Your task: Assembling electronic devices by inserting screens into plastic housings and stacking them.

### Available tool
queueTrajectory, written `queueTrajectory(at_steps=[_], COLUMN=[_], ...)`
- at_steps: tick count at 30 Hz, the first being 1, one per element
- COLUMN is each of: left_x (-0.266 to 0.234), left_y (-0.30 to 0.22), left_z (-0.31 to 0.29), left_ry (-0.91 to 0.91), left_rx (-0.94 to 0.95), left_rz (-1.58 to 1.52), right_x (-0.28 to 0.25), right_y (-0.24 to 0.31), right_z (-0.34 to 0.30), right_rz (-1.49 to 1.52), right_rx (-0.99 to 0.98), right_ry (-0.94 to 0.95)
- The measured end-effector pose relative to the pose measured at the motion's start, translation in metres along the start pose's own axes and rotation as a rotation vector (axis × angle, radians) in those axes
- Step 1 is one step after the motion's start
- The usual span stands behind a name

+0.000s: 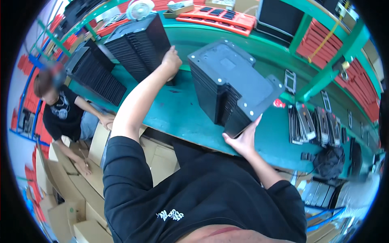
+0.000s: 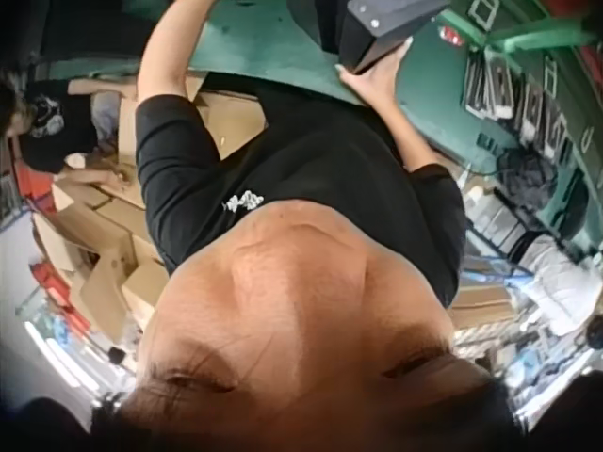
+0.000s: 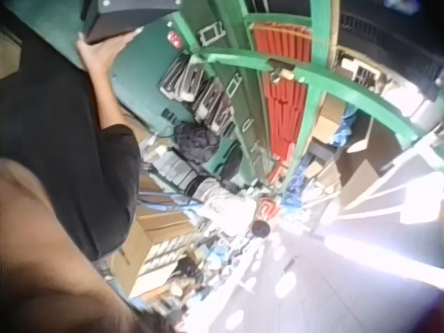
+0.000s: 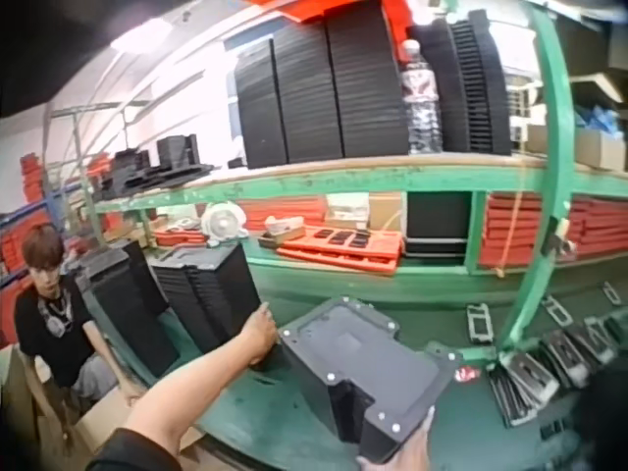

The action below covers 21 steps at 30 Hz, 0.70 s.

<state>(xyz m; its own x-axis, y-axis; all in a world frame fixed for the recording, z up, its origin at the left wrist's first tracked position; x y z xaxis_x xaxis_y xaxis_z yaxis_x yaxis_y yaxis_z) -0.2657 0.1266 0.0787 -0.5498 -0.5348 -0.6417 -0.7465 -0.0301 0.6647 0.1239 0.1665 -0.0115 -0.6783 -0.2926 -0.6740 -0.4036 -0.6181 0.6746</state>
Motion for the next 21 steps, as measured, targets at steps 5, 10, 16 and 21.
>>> queueTrajectory(at_steps=[5, 10, 16, 21], left_x=[0.093, -0.007, 0.034, -0.012], left_y=[0.038, -0.033, -0.153, -0.14], left_z=[0.065, -0.032, -0.101, -0.156], left_ry=[-0.151, -0.374, -0.782, -1.081], left_rx=[-0.182, 0.057, -0.113, 0.203], left_rz=[-0.27, -0.761, -2.618, -2.552], right_x=[0.0, -0.011, -0.009, 0.002], right_y=[0.017, 0.005, 0.038, 0.084], right_z=[0.006, 0.004, -0.002, -0.061], right_rz=[0.073, 0.024, -0.019, -0.041], right_rx=[-0.03, 0.023, 0.076, 0.114], right_ry=[0.073, 0.047, 0.084, -0.098])
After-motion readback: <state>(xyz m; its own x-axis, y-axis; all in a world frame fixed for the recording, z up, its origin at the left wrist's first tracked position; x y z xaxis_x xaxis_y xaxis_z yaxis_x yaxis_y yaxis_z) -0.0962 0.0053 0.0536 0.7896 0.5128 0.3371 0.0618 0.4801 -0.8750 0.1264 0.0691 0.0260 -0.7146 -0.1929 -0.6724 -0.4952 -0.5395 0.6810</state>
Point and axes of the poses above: each hand's wrist, its own z-axis towards the middle knuckle, its own x-axis out of the palm, y = z × x, the point moved 5 cm from there along z, towards the middle knuckle, and after that the axes turned 11 degrees about -z, right-handed, at the moved point
